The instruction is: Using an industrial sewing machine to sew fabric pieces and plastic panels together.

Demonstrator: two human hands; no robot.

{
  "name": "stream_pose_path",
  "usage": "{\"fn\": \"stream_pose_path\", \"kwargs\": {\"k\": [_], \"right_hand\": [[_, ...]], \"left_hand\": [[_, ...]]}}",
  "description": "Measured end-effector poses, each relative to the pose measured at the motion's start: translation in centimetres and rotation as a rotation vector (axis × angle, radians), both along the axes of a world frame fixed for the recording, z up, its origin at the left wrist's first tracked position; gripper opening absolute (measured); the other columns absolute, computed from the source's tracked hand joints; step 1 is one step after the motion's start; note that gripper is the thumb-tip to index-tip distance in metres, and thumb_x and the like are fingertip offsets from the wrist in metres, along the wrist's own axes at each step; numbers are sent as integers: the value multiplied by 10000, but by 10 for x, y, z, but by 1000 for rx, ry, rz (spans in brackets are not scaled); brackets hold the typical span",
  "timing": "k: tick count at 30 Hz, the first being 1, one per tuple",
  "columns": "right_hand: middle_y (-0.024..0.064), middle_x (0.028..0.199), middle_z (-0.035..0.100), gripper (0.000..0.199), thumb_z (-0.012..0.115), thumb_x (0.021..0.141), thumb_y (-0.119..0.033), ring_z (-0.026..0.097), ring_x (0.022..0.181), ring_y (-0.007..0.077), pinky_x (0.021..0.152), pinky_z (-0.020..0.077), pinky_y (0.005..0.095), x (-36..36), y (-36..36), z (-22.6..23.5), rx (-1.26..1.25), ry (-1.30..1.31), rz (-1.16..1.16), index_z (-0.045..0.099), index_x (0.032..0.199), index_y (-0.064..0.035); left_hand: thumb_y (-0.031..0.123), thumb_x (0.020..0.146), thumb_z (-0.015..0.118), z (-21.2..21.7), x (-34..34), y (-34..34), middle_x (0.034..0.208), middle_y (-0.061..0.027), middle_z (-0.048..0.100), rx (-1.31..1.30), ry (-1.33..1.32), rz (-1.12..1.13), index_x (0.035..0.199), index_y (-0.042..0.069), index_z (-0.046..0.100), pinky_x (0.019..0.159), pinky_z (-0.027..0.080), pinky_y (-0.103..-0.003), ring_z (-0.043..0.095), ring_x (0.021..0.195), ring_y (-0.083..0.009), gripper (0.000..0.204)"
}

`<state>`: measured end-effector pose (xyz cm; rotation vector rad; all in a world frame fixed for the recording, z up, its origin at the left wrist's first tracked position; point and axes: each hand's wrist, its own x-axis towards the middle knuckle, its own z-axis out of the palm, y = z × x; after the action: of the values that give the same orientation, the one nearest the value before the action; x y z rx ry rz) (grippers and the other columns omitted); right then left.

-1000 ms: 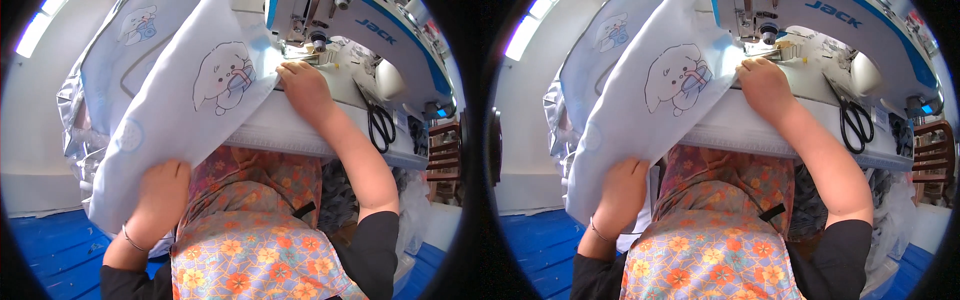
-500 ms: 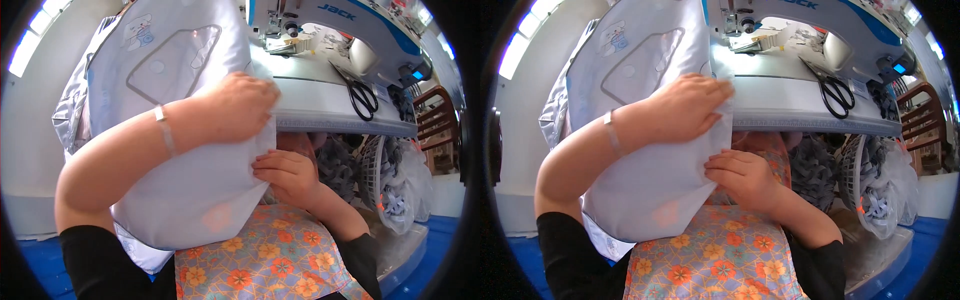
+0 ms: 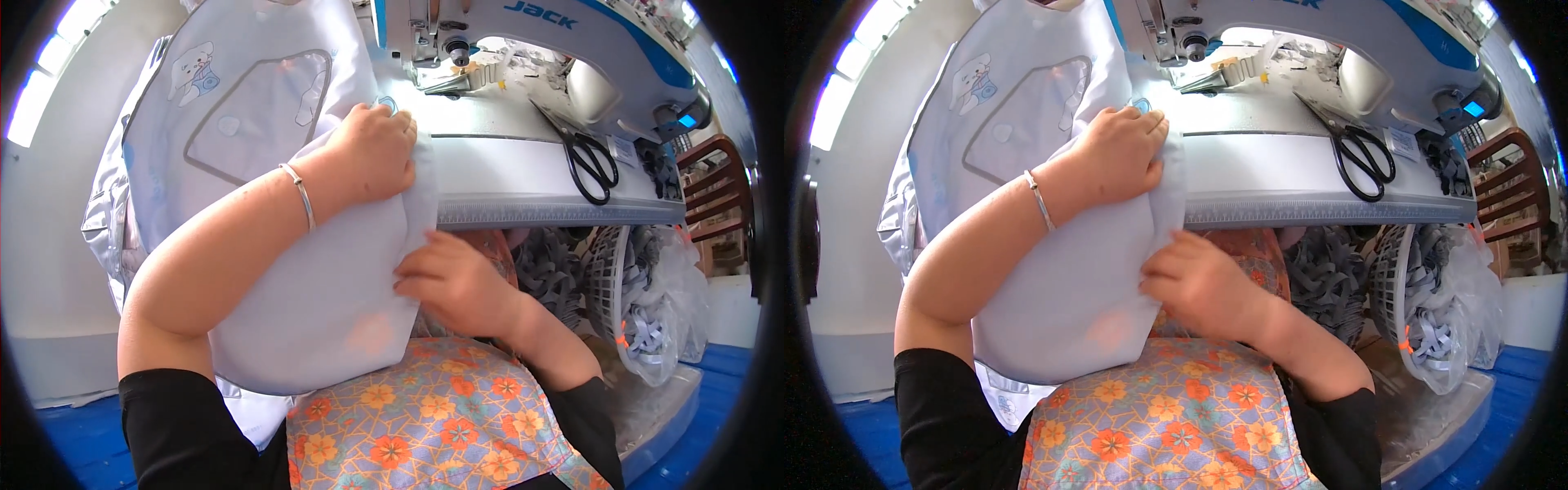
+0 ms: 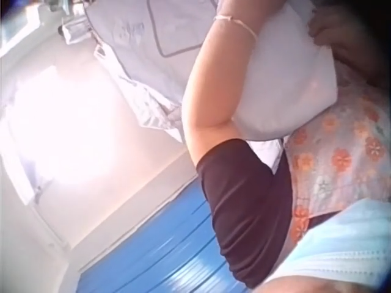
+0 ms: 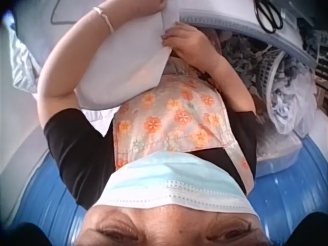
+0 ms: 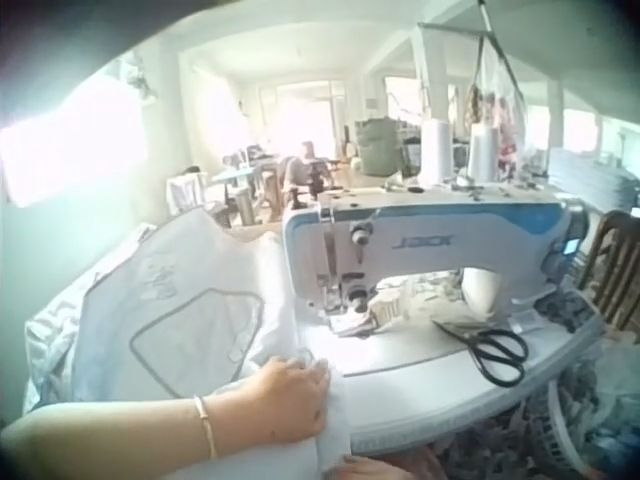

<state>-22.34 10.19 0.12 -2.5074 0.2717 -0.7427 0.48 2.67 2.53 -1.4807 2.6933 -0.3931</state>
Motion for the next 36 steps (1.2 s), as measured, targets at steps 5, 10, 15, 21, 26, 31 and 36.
{"fn": "stream_pose_path", "kwargs": {"k": [5,10,15,21,26,31,36], "right_hand": [[68,1096,708,271,678,771,-90,685,1050,253,988,536,475,10,6,-13,-143,-80,-15,711,1039,-86],[84,1168,714,305,665,800,-126,693,1081,269,1004,527,471,13,-13,-29,-69,-181,-143,711,1100,-98],[89,1234,699,309,656,825,-135,669,1146,276,1053,490,473,18,-9,-37,-212,-196,-65,707,1127,-94],[95,1276,686,303,632,846,-124,658,1171,269,1053,488,465,11,-34,-35,-79,-200,-101,712,1137,-98],[96,1254,697,308,651,850,-140,666,1155,289,1030,503,467,7,-33,-29,-251,-213,33,711,1149,-97],[100,1267,685,351,725,826,-203,675,1113,282,1009,525,436,2,-46,-40,-280,-209,-56,706,1160,-96],[115,1225,691,404,788,778,-213,678,1091,295,955,560,430,10,-46,-41,-252,-265,-90,701,1149,-77]], "left_hand": [[340,886,547,19,-6,-17,1180,-140,660,245,-6,147,1147,-3,667,914,504,-441,638,1108,-271,447],[288,844,576,13,-6,3,1212,-191,646,236,46,6,1209,-51,628,968,495,-427,606,1190,-296,501],[195,806,643,17,4,-9,1374,-254,557,285,247,-10,1364,-84,511,1091,440,-450,539,1286,-360,637],[192,808,584,13,-1,1,1423,-279,495,304,176,-42,1385,-85,485,1056,490,-461,521,1303,-404,648],[196,808,587,11,7,-16,1430,-309,469,199,219,-44,1368,-101,488,1074,484,-442,508,1316,-420,642],[152,805,616,26,-10,1,1425,-305,475,482,204,-24,1371,-102,481,1109,443,-439,483,1343,-406,635],[173,842,607,19,6,-13,1292,-265,575,315,261,-72,1297,-91,561,1011,499,-453,551,1264,-384,528]]}}
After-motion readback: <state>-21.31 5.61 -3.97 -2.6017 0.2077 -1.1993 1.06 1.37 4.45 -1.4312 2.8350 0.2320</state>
